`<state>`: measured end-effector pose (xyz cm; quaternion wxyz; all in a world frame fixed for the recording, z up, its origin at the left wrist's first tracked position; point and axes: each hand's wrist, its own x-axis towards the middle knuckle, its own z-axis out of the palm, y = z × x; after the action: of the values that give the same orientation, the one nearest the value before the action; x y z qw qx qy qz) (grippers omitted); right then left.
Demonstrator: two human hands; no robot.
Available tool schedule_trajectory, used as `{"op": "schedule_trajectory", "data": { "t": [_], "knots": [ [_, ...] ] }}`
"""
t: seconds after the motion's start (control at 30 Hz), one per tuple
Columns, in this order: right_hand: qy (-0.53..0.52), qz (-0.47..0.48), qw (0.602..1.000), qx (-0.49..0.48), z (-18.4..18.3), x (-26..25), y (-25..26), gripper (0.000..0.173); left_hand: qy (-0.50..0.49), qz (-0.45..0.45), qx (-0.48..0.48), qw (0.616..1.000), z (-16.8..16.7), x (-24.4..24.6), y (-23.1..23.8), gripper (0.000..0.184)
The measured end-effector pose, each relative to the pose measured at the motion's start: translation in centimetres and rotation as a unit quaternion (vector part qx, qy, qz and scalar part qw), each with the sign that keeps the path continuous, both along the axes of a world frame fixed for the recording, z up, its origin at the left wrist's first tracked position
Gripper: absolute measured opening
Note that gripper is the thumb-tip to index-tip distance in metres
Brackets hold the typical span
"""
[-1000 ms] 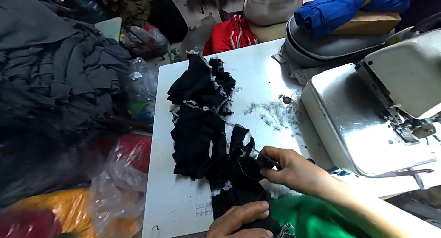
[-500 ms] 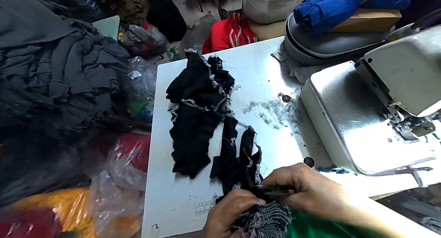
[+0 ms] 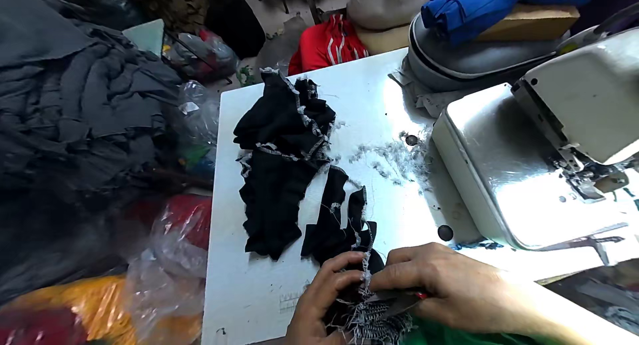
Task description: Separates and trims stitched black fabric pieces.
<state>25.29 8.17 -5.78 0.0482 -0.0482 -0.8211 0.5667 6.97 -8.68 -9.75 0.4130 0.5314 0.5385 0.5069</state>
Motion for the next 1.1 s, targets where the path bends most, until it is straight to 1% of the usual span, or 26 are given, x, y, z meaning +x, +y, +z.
{"op": "schedule_trajectory", "data": {
  "t": [0.13,0.23,0.37,0.4,0.47,0.57,0.6,0.63,0.67,0.73,0.77,0.8,0.83,0.87,0.93,1.1],
  "knots": [
    [0.004,-0.011,1.000,0.017,-0.1,0.2,0.3,0.034,0.017,0.011,-0.011,1.000,0.6,0.2,0.2,0.037],
    [0.003,-0.027,1.000,0.007,-0.2,0.5,0.4,0.032,0.014,0.022,-0.013,1.000,0.7,0.4,0.4,0.033],
    [-0.014,-0.067,0.998,-0.004,-0.5,1.4,1.2,0.024,-0.021,0.046,-0.004,0.999,0.3,0.6,0.5,0.031],
    [-0.017,-0.092,0.996,0.003,-0.8,1.8,1.4,0.023,-0.038,0.049,-0.003,0.998,0.2,0.6,0.4,0.031],
    [-0.025,-0.172,0.985,0.021,-1.5,2.5,1.6,0.020,-0.073,0.061,-0.005,0.995,0.3,0.6,0.5,0.033],
    [-0.033,-0.305,0.949,0.077,-2.2,3.2,1.8,0.019,-0.095,0.080,0.001,0.992,0.3,0.7,0.6,0.035],
    [-0.036,-0.326,0.943,0.060,-2.1,3.5,1.8,0.019,-0.098,0.087,0.004,0.991,0.3,0.7,0.6,0.035],
    [-0.040,-0.327,0.944,0.019,-1.8,3.7,1.7,0.020,-0.105,0.094,0.007,0.990,0.3,0.8,0.6,0.035],
    [-0.042,-0.302,0.952,-0.036,-1.4,3.9,1.4,0.025,-0.115,0.098,0.009,0.988,0.3,0.8,0.6,0.035],
    [-0.051,-0.203,0.967,-0.144,-0.4,4.2,0.7,0.050,-0.135,0.105,0.008,0.985,0.4,0.9,0.6,0.036],
    [-0.059,-0.160,0.968,-0.185,-0.3,4.1,0.3,0.061,-0.145,0.110,0.007,0.983,0.5,1.0,0.7,0.036],
    [-0.070,-0.124,0.966,-0.215,-0.4,4.0,0.0,0.066,-0.156,0.117,0.006,0.981,0.7,1.1,0.7,0.036],
    [-0.086,-0.100,0.962,-0.238,-0.6,3.7,-0.2,0.064,-0.167,0.124,0.007,0.978,0.8,1.2,0.7,0.036],
    [-0.106,-0.091,0.957,-0.254,-0.7,3.5,-0.4,0.058,-0.175,0.129,0.010,0.976,0.9,1.3,0.8,0.036],
    [-0.143,-0.093,0.950,-0.263,-0.8,3.1,-0.5,0.050,-0.174,0.123,0.016,0.977,0.9,1.3,0.8,0.036],
    [-0.169,-0.093,0.943,-0.272,-0.7,2.6,-0.6,0.045,-0.165,0.113,0.021,0.980,0.9,1.4,0.7,0.036]
  ]
}}
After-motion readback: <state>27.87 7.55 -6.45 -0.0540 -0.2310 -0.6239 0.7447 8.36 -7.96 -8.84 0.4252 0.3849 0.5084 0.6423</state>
